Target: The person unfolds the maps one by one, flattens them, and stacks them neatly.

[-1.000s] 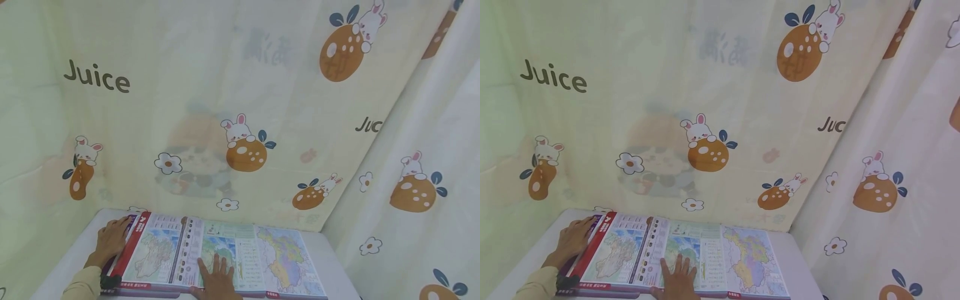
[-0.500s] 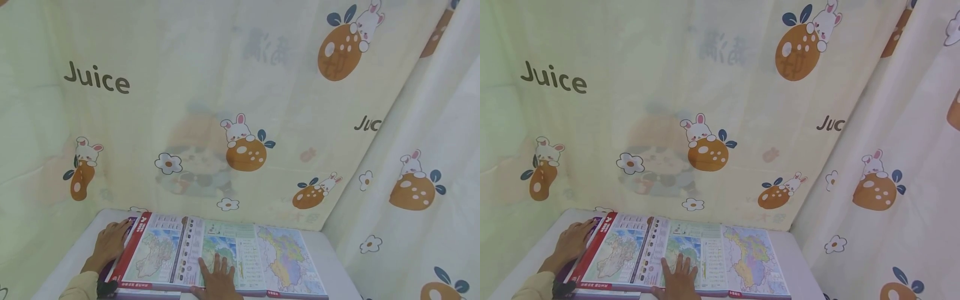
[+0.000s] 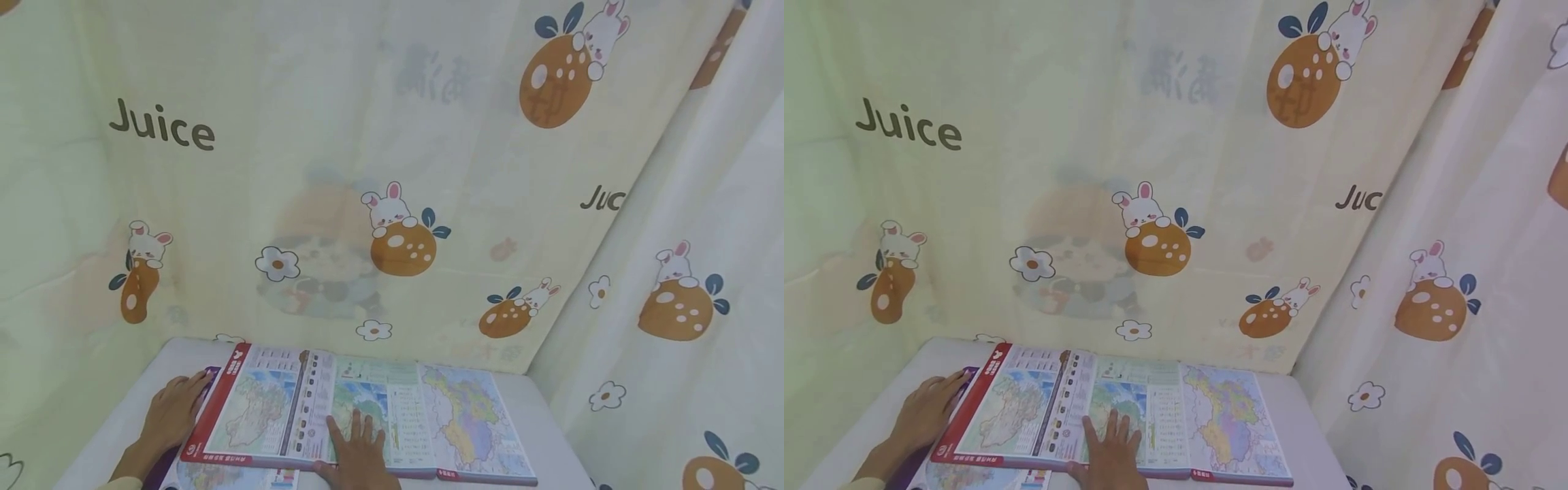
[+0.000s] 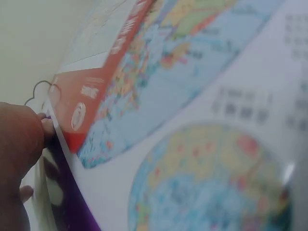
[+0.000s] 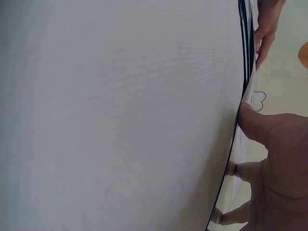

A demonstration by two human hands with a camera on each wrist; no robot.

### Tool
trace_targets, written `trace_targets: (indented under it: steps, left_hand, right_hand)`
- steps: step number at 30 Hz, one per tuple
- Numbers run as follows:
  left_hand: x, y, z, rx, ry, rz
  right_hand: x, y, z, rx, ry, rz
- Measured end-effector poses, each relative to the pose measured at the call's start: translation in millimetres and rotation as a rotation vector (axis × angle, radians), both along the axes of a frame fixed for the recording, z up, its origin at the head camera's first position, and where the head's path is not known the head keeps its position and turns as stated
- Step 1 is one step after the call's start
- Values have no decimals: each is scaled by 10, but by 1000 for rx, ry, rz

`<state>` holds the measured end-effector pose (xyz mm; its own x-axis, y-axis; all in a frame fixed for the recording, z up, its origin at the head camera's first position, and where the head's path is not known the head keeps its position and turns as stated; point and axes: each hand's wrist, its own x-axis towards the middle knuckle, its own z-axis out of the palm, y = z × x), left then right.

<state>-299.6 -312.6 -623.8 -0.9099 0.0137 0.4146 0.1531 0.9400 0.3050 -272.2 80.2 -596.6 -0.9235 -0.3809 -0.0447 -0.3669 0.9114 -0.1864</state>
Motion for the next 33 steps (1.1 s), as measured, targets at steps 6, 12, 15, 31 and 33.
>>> trace_targets:
  steps: [6,12,15,31,33]
  left_hand:
    - [195,43,20,3,-28,-8]
    - [339,63,11,-1,-59,-2]
    - [393,75,10,-4,-57,-6]
    - [708,43,298,176,-300,83]
    - [763,59,363,195,-363,104]
  right_hand:
    - [-35,57,-16,-27,-5,4]
    - [-21,58,44,-62,-22,-4]
    - [-36,57,35,-70,-34,-20]
    - [278,-227,214,-676,-6,-324]
    - [324,-259,131,-754,-45,-333]
